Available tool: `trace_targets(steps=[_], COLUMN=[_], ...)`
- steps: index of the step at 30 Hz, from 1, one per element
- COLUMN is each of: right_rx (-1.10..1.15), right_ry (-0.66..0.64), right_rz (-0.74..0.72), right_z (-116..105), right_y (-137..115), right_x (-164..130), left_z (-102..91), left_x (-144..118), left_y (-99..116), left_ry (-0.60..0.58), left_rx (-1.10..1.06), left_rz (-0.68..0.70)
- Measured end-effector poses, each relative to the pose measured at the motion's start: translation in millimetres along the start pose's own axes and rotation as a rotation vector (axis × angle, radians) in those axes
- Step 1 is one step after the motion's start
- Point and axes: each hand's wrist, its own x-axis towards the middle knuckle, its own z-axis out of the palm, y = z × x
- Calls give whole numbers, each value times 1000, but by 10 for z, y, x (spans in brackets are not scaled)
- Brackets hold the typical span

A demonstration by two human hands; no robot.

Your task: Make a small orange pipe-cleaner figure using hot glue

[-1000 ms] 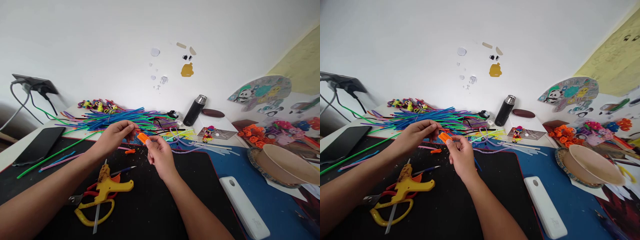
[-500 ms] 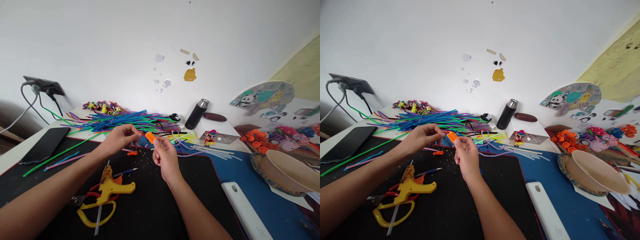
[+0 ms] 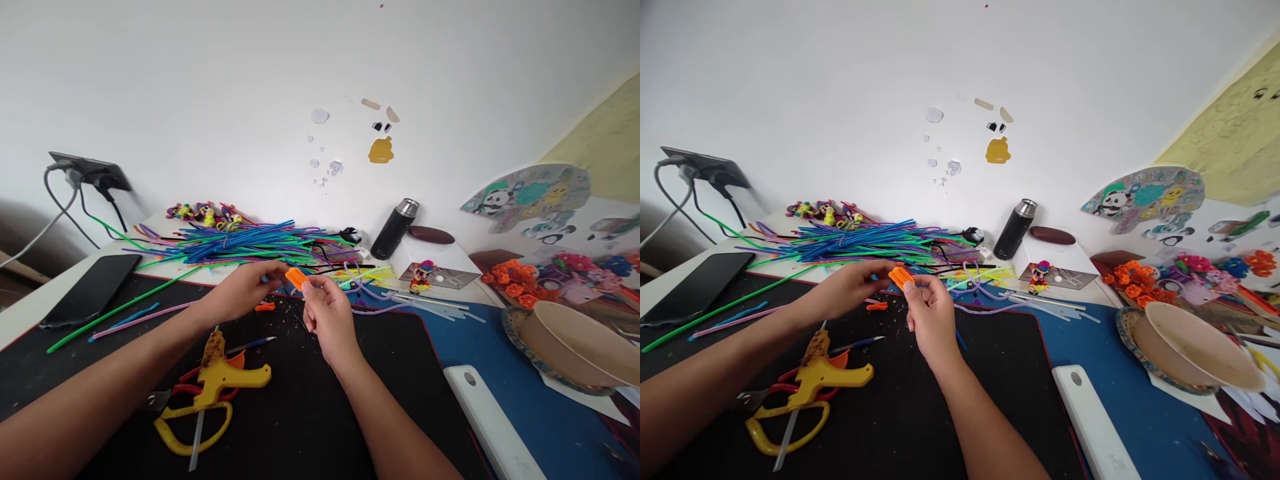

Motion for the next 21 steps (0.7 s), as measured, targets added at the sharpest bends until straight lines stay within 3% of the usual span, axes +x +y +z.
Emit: trace_targets(steps=[3, 8, 12, 21], right_rx=[-15, -39, -78, -129], right_ry=[0, 3, 4, -23], right_rz=[-5, -17, -41, -46], right_z=[10, 25, 35, 30], right_y=[-10, -36, -45, -1], right_x=[-6, -26, -44, -51], left_z=[-10, -49, -41, -15], left_x=[-2, -23, -39, -55], left_y=[20, 79, 108, 105], left_ry=[-33, -207, -177, -95], left_rx=[-79, -479, -587, -561], left_rz=[-1, -107, -152, -96])
